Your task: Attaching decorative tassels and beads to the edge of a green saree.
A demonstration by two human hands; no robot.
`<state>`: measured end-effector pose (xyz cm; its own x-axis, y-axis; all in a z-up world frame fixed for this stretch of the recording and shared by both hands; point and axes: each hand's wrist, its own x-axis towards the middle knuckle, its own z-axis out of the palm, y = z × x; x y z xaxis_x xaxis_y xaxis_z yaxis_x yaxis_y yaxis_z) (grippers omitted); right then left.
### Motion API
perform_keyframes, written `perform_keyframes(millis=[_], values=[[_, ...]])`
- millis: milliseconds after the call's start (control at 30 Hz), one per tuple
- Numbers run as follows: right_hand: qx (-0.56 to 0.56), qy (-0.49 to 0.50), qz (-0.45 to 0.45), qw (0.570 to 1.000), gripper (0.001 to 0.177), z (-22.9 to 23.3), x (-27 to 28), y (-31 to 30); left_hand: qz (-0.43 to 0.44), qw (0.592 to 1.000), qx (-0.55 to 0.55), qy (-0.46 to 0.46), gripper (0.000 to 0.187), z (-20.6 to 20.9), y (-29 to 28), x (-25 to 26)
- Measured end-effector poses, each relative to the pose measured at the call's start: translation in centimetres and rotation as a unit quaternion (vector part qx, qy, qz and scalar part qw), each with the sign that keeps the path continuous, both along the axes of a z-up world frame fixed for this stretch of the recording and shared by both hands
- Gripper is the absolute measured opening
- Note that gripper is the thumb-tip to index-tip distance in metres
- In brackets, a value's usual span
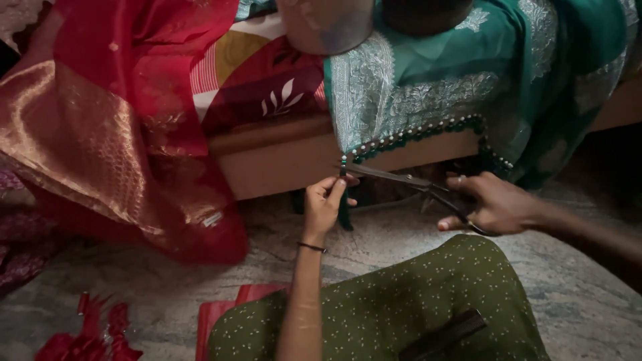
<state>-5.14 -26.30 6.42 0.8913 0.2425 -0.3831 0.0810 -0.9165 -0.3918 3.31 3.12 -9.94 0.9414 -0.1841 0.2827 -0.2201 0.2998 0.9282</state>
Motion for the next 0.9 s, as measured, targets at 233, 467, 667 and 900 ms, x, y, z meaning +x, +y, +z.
perform_keyframes(millis=[233, 467, 667, 900], values=[[-0.038, -0.015, 0.046, 0.998, 0.080, -0.8, 1.8, 0.2, 0.038, 0.998, 0.046, 0.002, 0.026, -0.6, 0.2, 0.0], [-0.045, 0.033, 0.027, 0.998, 0.081, 0.9, 1.7, 1.7, 0.044, 0.997, 0.058, 0.031, 0.026, 0.7, 0.3, -0.5], [-0.032, 0.036, 0.049, 0.998, 0.082, 0.5, 2.1, 1.2, 0.051, 0.994, 0.079, 0.055, 0.026, 1.4, 0.2, -0.5], [-0.030, 0.071, 0.023, 0.997, 0.076, 1.4, 1.5, 1.9, 0.079, 0.990, 0.117, 0.026, 0.025, 2.3, -0.2, -1.2]])
